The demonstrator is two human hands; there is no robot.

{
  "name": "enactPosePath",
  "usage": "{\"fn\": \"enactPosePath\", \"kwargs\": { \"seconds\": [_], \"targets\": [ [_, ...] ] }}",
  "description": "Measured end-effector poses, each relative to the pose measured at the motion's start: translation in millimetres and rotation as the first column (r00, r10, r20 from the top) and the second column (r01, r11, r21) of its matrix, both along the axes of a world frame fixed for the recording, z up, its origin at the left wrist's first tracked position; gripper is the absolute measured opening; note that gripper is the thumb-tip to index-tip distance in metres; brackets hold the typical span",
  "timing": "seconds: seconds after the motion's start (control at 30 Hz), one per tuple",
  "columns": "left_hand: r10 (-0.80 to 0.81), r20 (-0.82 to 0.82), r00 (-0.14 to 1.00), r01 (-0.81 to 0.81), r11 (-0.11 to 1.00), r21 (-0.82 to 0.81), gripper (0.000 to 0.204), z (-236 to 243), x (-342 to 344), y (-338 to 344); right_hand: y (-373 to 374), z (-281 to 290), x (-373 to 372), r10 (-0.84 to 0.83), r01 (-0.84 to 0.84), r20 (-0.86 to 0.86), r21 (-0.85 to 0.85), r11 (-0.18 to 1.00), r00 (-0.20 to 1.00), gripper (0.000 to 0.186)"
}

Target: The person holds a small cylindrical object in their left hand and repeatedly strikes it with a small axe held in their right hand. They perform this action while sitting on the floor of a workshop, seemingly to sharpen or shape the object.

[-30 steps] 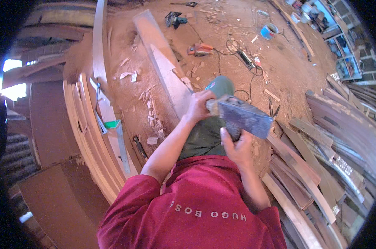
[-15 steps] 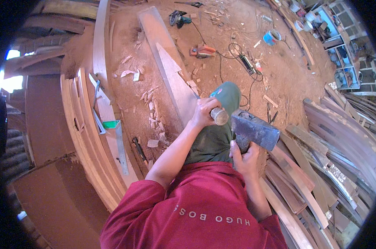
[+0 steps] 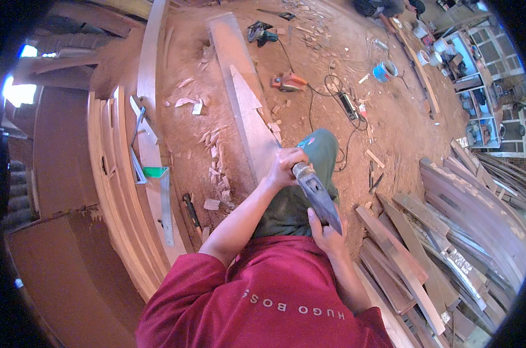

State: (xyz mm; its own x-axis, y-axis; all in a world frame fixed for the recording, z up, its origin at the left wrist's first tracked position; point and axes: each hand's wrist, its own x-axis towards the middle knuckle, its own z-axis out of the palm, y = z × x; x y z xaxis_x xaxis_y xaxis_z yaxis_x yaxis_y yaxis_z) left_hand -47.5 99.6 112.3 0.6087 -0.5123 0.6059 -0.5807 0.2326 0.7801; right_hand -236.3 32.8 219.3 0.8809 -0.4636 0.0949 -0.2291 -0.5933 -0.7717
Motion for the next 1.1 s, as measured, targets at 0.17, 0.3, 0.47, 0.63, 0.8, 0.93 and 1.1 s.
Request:
{"fn": "enactPosePath", "kwargs": {
  "seconds": [0.17,0.3,0.47,0.63,0.8,0.93,1.1],
  "targets": [
    [-0.039,-0.011,0.999,0.039,0.997,0.060,0.033,-2,0,1,-9,-48,-42,-0.016,0.016,0.096,-0.001,1.000,0.995,0.016],
    [-0.010,-0.006,1.000,0.011,0.998,0.058,0.033,-8,2,3,0,0,-4,-0.066,0.045,-0.282,-0.080,0.996,0.957,0.021],
    [0.012,-0.008,1.000,-0.011,0.997,0.073,0.028,-15,2,5,-4,2,-7,0.037,-0.040,-0.020,-0.152,0.988,0.999,0.028],
    [-0.011,-0.025,1.000,0.012,0.999,0.042,0.026,-9,1,3,-18,-38,-48,0.128,-0.132,0.054,0.074,0.989,0.990,0.027],
    [-0.011,-0.027,1.000,0.012,0.998,0.061,0.026,-14,3,5,-3,3,0,0.040,-0.049,-0.155,-0.054,0.997,0.987,0.025],
    [-0.010,-0.047,0.999,0.013,0.997,0.080,0.030,-14,3,7,-4,43,0,0.116,-0.097,0.097,-0.185,0.978,0.988,0.024],
    [-0.020,-0.006,1.000,0.020,0.997,0.072,0.022,-8,4,7,-3,23,-4,0.178,-0.274,0.592,0.075,0.959,0.786,0.020]
  ]
}}
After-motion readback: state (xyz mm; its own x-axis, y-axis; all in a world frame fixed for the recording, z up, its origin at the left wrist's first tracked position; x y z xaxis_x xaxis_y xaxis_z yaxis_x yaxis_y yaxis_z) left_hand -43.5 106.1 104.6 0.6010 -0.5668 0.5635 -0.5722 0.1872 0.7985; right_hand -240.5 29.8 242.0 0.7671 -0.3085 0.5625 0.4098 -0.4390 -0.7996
